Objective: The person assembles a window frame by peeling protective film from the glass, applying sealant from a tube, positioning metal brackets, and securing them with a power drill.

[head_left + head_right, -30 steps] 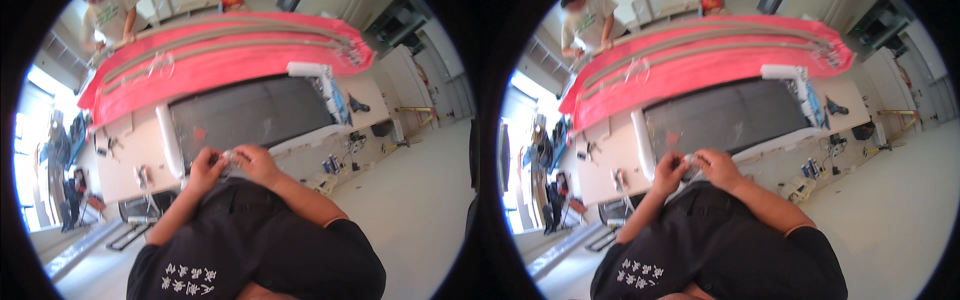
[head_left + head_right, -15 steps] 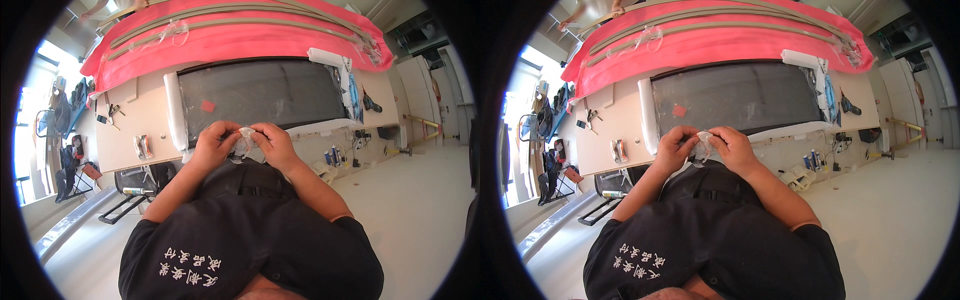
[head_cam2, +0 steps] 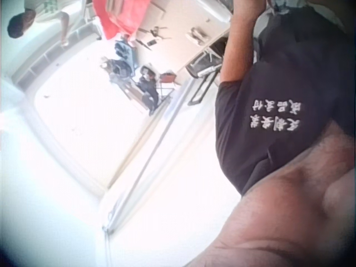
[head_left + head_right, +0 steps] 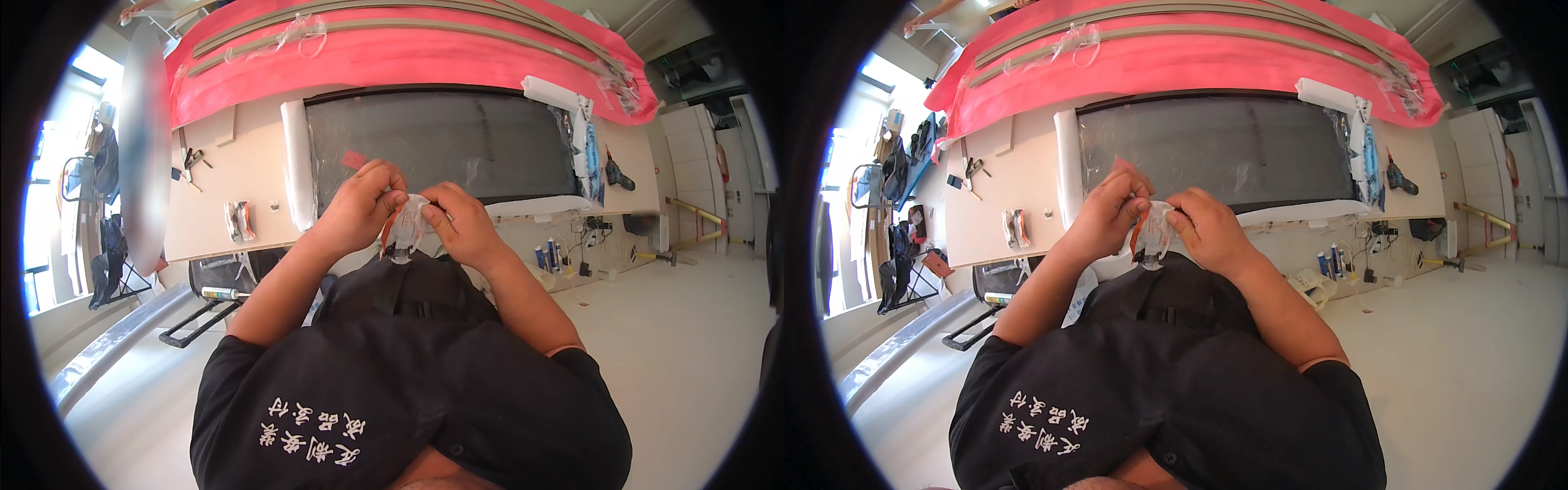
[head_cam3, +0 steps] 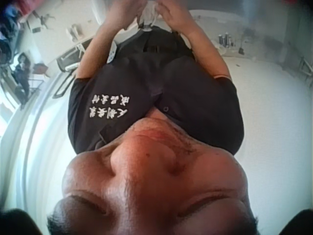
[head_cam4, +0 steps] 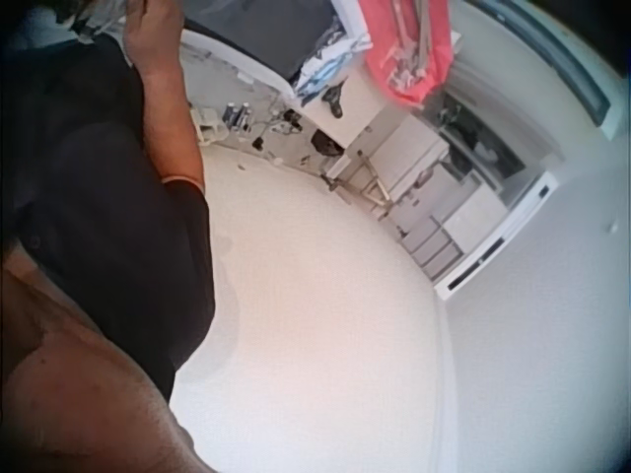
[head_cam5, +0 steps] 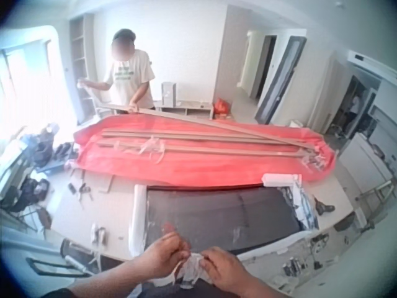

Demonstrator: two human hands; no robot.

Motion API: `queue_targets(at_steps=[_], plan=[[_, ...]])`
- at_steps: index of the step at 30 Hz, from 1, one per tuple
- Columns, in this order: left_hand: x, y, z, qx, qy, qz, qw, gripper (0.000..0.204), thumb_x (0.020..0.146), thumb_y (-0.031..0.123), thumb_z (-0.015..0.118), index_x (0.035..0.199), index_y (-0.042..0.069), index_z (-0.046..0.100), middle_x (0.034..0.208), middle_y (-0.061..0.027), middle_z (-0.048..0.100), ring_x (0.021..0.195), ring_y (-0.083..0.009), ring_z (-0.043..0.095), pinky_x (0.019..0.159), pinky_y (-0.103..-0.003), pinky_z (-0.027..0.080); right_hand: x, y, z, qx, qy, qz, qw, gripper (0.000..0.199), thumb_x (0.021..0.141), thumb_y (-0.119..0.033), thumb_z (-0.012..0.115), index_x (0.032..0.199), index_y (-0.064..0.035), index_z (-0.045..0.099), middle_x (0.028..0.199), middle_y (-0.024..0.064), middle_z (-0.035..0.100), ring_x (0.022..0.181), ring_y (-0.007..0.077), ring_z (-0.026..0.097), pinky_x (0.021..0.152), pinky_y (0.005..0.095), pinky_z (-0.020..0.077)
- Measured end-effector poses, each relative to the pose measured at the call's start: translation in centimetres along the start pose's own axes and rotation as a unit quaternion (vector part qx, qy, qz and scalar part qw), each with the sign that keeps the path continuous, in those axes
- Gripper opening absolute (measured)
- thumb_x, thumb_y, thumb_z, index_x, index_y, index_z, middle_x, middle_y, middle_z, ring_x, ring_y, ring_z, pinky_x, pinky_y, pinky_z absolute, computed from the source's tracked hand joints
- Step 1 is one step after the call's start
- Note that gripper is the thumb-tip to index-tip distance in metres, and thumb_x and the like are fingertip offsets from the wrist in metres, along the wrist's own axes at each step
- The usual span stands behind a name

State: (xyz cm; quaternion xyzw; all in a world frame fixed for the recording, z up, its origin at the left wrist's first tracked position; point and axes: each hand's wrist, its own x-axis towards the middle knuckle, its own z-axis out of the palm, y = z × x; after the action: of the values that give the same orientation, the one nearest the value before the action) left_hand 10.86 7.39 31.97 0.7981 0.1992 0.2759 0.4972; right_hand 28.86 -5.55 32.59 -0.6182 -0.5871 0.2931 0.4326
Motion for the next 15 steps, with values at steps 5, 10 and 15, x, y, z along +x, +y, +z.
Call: queue_targets(at_steps=[5,10,15], plan=[[-0.8,0.4,0.6,-0.003,-0.062,-0.097,0.993,0.006,0.099,0.002,0.063,0.103,0.003,0.058,0.094,-0.0061,0.063,0.091,-0.0129,0.061,0.082,-0.028,0.05,-0.7,0.7,1.4,0.103,0.005,0.091,0.99,0.025,0.093,-0.013,0.07,0.115,-0.0017,0.065,0.094,0.0124,0.07,0.082,0.0224,0.069,0.072,0.0336,0.0546],[-2.4,-0.5,3.2,-0.281,0.015,-0.169,0.945,0.014,0.1,0.006,0.066,0.112,0.001,0.06,0.096,-0.0016,0.065,0.09,-0.0091,0.061,0.082,-0.026,0.05,-0.9,1.4,2.3,0.153,0.042,0.103,0.982,0.02,0.097,-0.01,0.068,0.11,0.0012,0.058,0.087,0.0082,0.07,0.075,0.0126,0.066,0.066,0.0277,0.0526],[-2.7,-1.8,3.1,-0.267,0.01,-0.169,0.949,0.012,0.101,0.01,0.067,0.108,0.002,0.064,0.095,-0.004,0.067,0.086,-0.0083,0.063,0.076,-0.025,0.052,-1.5,1.3,2.3,0.275,0.05,0.127,0.952,0.015,0.1,-0.009,0.066,0.099,-0.0006,0.054,0.083,0.0028,0.067,0.074,0.0055,0.061,0.065,0.0239,0.0502]])
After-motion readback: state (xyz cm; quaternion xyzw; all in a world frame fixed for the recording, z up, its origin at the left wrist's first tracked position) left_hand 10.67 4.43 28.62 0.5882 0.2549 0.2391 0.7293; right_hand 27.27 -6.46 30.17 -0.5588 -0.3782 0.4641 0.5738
